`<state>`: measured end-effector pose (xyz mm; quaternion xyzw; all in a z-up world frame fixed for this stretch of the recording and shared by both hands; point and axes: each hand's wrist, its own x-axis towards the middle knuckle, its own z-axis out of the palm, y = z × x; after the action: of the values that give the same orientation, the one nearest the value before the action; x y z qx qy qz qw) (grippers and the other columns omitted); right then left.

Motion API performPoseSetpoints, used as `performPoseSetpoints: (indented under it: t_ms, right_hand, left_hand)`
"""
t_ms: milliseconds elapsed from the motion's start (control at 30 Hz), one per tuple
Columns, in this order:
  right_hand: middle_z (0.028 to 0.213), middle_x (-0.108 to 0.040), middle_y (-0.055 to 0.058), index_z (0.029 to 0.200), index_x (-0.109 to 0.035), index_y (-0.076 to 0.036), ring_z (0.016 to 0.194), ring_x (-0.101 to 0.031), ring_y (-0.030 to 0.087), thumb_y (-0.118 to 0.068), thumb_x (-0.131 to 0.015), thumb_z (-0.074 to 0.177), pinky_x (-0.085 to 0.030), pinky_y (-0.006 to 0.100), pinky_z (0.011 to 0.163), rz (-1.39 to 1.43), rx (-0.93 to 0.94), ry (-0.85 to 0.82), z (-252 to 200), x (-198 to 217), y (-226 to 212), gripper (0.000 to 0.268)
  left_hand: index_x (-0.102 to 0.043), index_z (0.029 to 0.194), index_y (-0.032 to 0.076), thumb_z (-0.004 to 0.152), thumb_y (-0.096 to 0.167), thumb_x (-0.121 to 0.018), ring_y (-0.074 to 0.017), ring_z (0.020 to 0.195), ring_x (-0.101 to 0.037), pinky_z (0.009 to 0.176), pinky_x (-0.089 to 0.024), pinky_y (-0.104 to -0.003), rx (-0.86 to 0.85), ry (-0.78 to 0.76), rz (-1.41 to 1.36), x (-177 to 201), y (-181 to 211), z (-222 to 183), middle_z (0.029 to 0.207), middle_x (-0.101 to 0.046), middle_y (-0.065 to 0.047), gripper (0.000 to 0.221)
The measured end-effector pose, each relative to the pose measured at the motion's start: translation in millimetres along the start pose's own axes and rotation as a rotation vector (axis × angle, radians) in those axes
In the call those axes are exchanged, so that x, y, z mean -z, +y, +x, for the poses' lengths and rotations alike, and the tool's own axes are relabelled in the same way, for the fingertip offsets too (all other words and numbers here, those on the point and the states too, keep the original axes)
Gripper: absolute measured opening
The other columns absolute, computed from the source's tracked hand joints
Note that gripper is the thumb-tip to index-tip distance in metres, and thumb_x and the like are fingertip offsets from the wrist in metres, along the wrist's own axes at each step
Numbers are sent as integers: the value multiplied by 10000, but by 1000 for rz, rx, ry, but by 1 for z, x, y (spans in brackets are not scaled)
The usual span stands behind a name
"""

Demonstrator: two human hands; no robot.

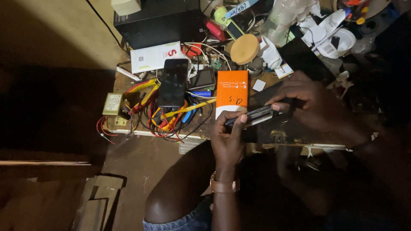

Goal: Inspecting and repairing the internal components of a mobile phone using a screwdriver.

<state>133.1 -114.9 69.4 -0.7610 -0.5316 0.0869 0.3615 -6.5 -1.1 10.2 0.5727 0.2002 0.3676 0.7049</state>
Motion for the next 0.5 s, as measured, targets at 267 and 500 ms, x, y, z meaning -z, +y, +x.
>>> performPoseSetpoints:
  t_ms: [267, 500]
  right_hand:
    - [908, -638, 13, 933, -662, -122, 885, -477, 166, -263, -563, 787, -401, 289, 737, -76, 45, 32, 2, 1, 0, 226]
    - [1011, -583, 145, 1038, -598, -41, 959, -513, 257, -321, -329, 870, -381, 370, 774, -75, 2, 168, 0, 17, -24, 423]
  left_hand:
    - [-614, 793, 70, 786, 179, -610, -141, 825, -606, 775, -474, -269, -50, 46, 15, -3, -9, 1, 827, -652, -56, 110]
    - [-620, 828, 105, 793, 250, -593, -169, 873, -597, 788, -478, -309, -63, 107, 50, 2, -8, 1, 873, -636, -41, 152]
